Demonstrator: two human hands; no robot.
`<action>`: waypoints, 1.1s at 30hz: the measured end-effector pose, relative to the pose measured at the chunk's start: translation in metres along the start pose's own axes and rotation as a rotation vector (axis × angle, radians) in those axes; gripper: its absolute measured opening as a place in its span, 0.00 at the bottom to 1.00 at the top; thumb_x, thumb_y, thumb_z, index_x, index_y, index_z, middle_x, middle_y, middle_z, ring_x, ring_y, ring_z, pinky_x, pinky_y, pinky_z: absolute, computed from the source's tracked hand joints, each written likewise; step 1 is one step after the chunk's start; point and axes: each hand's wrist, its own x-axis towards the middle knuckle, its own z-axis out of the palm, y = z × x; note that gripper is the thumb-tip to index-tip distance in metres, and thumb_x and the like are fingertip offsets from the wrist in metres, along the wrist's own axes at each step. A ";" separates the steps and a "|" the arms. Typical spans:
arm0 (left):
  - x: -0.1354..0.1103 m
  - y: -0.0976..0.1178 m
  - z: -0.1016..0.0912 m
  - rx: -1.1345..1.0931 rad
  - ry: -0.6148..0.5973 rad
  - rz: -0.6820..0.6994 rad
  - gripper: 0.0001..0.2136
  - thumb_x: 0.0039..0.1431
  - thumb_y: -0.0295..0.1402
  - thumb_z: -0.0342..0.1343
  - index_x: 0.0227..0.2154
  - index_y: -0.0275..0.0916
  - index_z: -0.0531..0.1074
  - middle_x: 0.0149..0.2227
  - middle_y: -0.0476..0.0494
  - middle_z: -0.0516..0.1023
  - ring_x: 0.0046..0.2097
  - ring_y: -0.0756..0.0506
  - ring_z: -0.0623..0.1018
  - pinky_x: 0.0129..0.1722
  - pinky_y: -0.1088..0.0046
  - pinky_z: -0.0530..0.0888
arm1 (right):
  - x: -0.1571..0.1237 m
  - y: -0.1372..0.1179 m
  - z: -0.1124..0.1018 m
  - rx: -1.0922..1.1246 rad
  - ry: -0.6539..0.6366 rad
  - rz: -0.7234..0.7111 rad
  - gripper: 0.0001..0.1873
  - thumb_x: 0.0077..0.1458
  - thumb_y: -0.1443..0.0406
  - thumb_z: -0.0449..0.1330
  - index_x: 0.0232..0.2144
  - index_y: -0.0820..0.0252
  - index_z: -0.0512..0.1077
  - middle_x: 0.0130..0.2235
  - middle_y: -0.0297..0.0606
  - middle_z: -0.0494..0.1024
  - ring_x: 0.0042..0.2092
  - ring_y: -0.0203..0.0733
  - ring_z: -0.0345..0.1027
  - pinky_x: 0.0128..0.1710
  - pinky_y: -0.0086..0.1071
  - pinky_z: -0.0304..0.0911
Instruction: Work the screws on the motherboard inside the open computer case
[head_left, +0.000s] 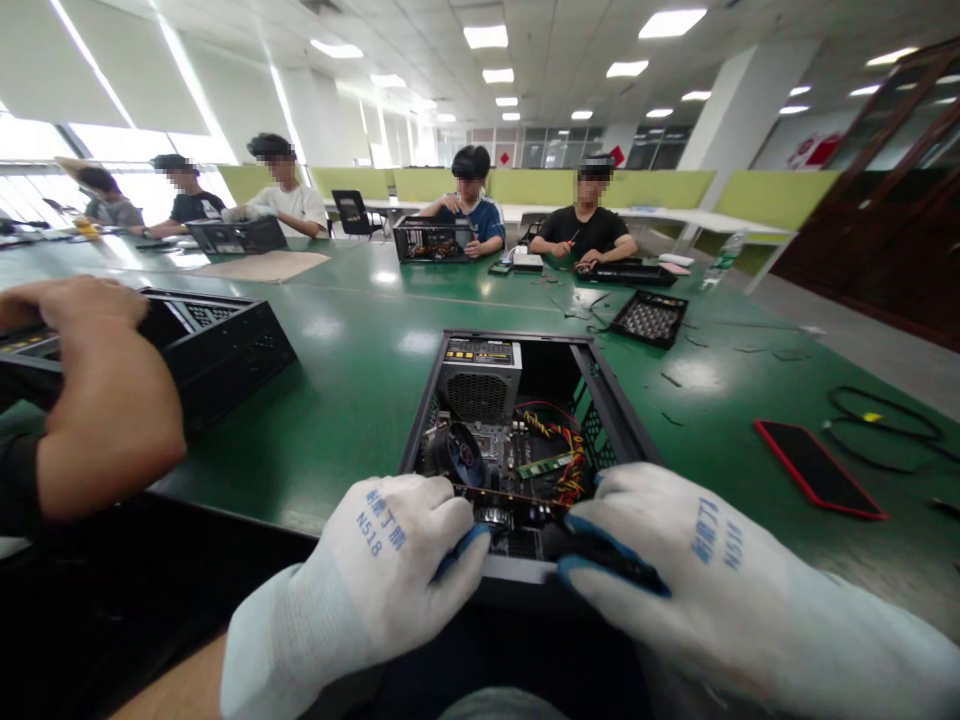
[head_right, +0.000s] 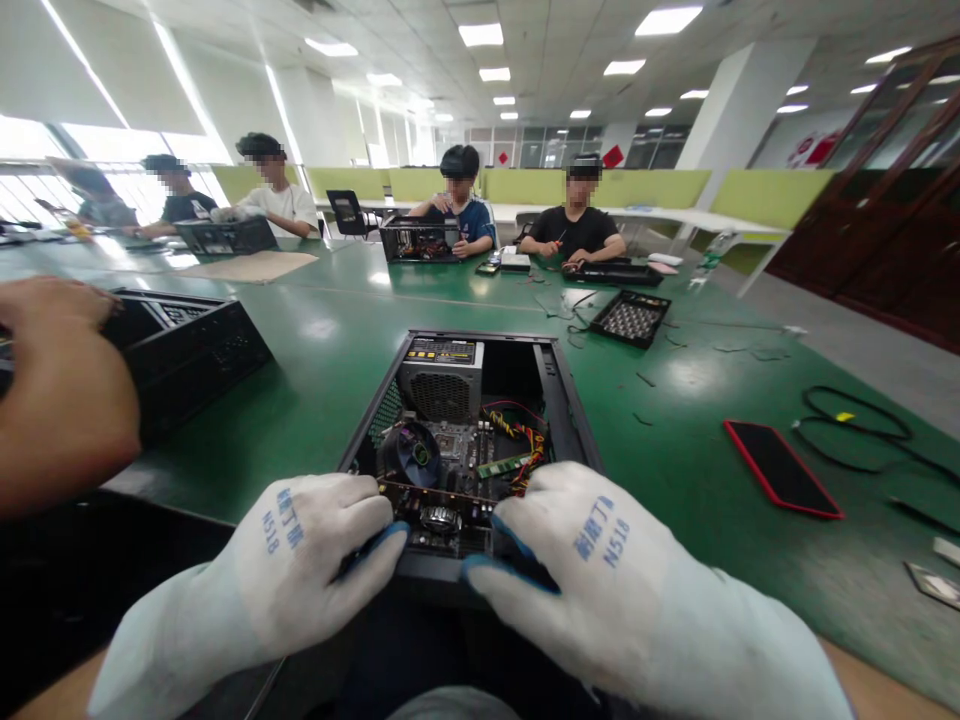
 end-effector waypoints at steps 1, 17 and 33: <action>0.000 0.000 0.000 -0.001 0.008 0.001 0.13 0.69 0.37 0.50 0.26 0.43 0.63 0.27 0.51 0.70 0.29 0.46 0.72 0.29 0.65 0.62 | 0.011 0.003 0.000 -0.010 -0.027 0.028 0.17 0.66 0.50 0.56 0.39 0.54 0.79 0.35 0.39 0.81 0.37 0.45 0.74 0.39 0.36 0.67; -0.002 0.002 0.003 -0.020 0.072 -0.027 0.13 0.67 0.36 0.53 0.25 0.43 0.62 0.26 0.51 0.70 0.28 0.46 0.72 0.29 0.65 0.61 | 0.157 0.028 0.071 0.221 -0.741 0.193 0.54 0.50 0.33 0.58 0.62 0.70 0.66 0.58 0.61 0.76 0.55 0.63 0.74 0.52 0.46 0.69; 0.001 0.002 0.004 -0.045 0.065 -0.032 0.13 0.67 0.37 0.52 0.25 0.44 0.63 0.26 0.50 0.71 0.27 0.45 0.71 0.26 0.65 0.58 | 0.131 0.076 0.036 -0.465 -0.503 0.215 0.41 0.43 0.40 0.63 0.48 0.66 0.75 0.46 0.56 0.80 0.46 0.62 0.76 0.43 0.46 0.70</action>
